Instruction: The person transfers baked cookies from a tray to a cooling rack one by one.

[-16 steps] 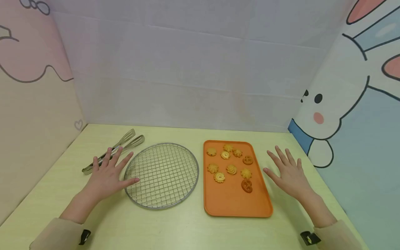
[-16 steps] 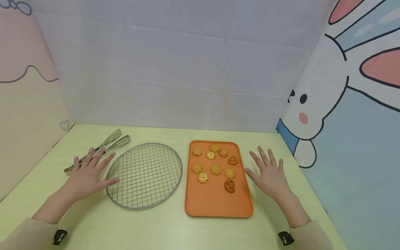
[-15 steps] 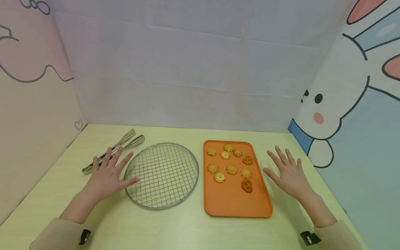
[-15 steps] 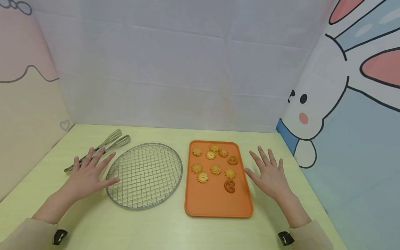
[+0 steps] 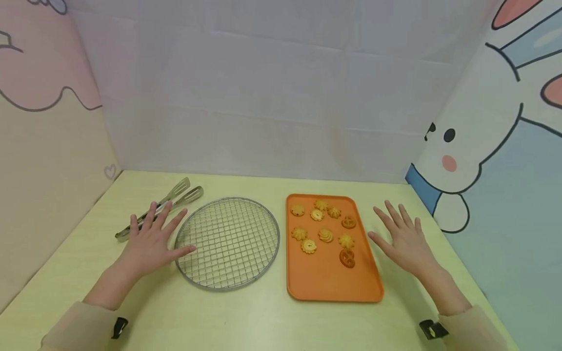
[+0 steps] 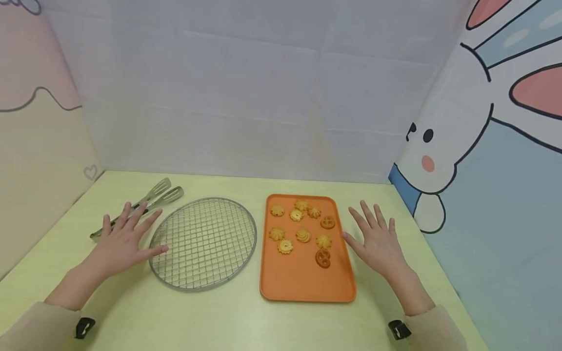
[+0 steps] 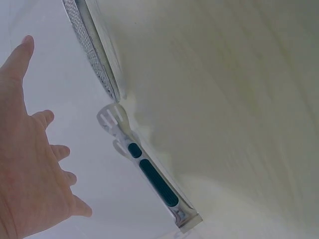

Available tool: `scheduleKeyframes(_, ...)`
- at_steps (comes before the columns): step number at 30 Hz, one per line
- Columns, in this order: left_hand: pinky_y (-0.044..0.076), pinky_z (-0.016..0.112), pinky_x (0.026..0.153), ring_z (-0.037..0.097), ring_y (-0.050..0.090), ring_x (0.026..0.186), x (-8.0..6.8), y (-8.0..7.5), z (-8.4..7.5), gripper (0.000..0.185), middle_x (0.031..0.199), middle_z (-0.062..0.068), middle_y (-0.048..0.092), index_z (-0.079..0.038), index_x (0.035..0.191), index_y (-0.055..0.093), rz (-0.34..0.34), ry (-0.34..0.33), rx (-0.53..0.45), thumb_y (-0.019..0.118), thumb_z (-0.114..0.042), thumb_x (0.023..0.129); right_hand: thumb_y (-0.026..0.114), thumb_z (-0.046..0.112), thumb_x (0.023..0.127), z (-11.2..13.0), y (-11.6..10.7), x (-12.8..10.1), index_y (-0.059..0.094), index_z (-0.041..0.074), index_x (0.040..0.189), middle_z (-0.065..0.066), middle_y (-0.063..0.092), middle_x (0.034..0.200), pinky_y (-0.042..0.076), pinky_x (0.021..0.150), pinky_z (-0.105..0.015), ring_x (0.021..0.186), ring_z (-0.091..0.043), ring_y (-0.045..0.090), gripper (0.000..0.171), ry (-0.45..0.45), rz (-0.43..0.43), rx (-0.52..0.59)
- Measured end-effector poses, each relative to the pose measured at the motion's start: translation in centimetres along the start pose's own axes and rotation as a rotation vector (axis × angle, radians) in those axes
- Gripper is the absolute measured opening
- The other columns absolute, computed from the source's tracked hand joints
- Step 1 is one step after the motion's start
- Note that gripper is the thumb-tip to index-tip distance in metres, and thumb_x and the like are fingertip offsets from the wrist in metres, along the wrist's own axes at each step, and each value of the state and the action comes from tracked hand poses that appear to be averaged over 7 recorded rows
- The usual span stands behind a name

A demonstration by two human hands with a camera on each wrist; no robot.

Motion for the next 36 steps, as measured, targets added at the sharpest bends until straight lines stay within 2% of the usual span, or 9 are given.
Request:
scheduleKeyframes(5,-0.008,0.072,0.101,0.038,-0.016,0.142,0.4,-0.5,0.2,0.094,0.158,0.017,0.003,-0.025,0.153,0.015,-0.041,0.004,-0.002,0.053,-0.071,0.080,0.053,0.049,0.093,0.1,-0.2,0.5,0.028,0.018,0.150,-0.017,0.016,0.156,0.007,0.102,-0.072,0.144,-0.040,0.004,0.070,-0.001,-0.005,0.010)
scheduleKeyframes(10,-0.009,0.068,0.105,0.035,-0.014,0.143,1.2,-0.7,0.7,0.093,0.158,0.016,0.004,-0.024,0.153,0.015,-0.100,0.006,-0.012,0.055,-0.068,0.082,0.053,0.048,0.094,0.0,-0.1,1.1,0.028,0.014,0.150,-0.019,0.018,0.155,0.014,0.102,-0.071,0.143,-0.042,0.008,0.070,0.009,-0.008,0.031)
scheduleKeyframes(15,-0.008,0.065,0.107,0.035,-0.010,0.144,2.1,-0.8,1.7,0.090,0.158,0.017,0.007,-0.021,0.153,0.019,-0.149,-0.001,-0.009,0.057,-0.063,0.083,0.056,0.041,0.094,-0.2,0.2,1.8,0.029,0.011,0.149,-0.019,0.021,0.154,0.025,0.100,-0.067,0.139,-0.044,0.019,0.068,0.010,-0.024,0.095)
scheduleKeyframes(19,-0.004,0.065,0.108,0.038,-0.003,0.144,2.9,-1.0,2.5,0.086,0.156,0.019,0.014,-0.017,0.151,0.024,-0.196,0.002,-0.021,0.061,-0.057,0.084,0.059,0.033,0.094,-0.7,0.6,2.5,0.030,0.009,0.148,-0.019,0.025,0.153,0.029,0.098,-0.065,0.135,-0.045,0.027,0.066,0.000,-0.054,0.173)
scheduleKeyframes(22,-0.004,0.067,0.106,0.038,-0.003,0.144,3.5,-0.9,3.3,0.086,0.156,0.019,0.014,-0.019,0.151,0.022,-0.187,-0.007,-0.046,0.062,-0.055,0.084,0.063,0.027,0.092,-1.0,1.0,3.0,0.033,0.006,0.146,-0.023,0.031,0.149,0.030,0.101,-0.061,0.132,-0.046,0.032,0.066,-0.007,-0.075,0.205)
scheduleKeyframes(25,-0.004,0.069,0.104,0.040,-0.003,0.144,4.2,-0.6,4.1,0.088,0.156,0.019,0.013,-0.021,0.152,0.018,-0.166,-0.016,-0.068,0.062,-0.055,0.084,0.065,0.022,0.091,-1.6,1.6,3.5,0.033,0.004,0.146,-0.025,0.036,0.146,0.037,0.098,-0.058,0.128,-0.045,0.038,0.066,0.011,-0.060,0.231)
scheduleKeyframes(31,0.006,0.073,0.101,0.047,0.008,0.140,5.5,0.3,5.9,0.089,0.154,0.021,0.017,-0.019,0.152,0.017,-0.149,-0.022,-0.081,0.064,-0.052,0.084,0.064,0.019,0.091,-2.8,2.9,3.9,0.030,0.003,0.147,-0.026,0.036,0.145,0.046,0.090,-0.053,0.122,-0.045,0.046,0.067,0.077,0.040,0.361)
scheduleKeyframes(36,0.018,0.074,0.096,0.055,0.017,0.133,6.0,1.3,7.7,0.094,0.150,0.028,0.019,-0.015,0.153,0.014,-0.093,-0.057,-0.075,0.065,-0.053,0.083,0.065,0.016,0.091,-3.2,3.8,4.0,0.030,0.003,0.147,-0.026,0.040,0.142,0.049,0.086,-0.050,0.117,-0.042,0.053,0.067,0.104,0.133,0.431)
Point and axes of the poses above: each hand's wrist, its own x-axis towards the middle knuckle, its own y-axis out of the palm, z = x × y, the point moved 6 cm from there along x, towards the middle knuckle
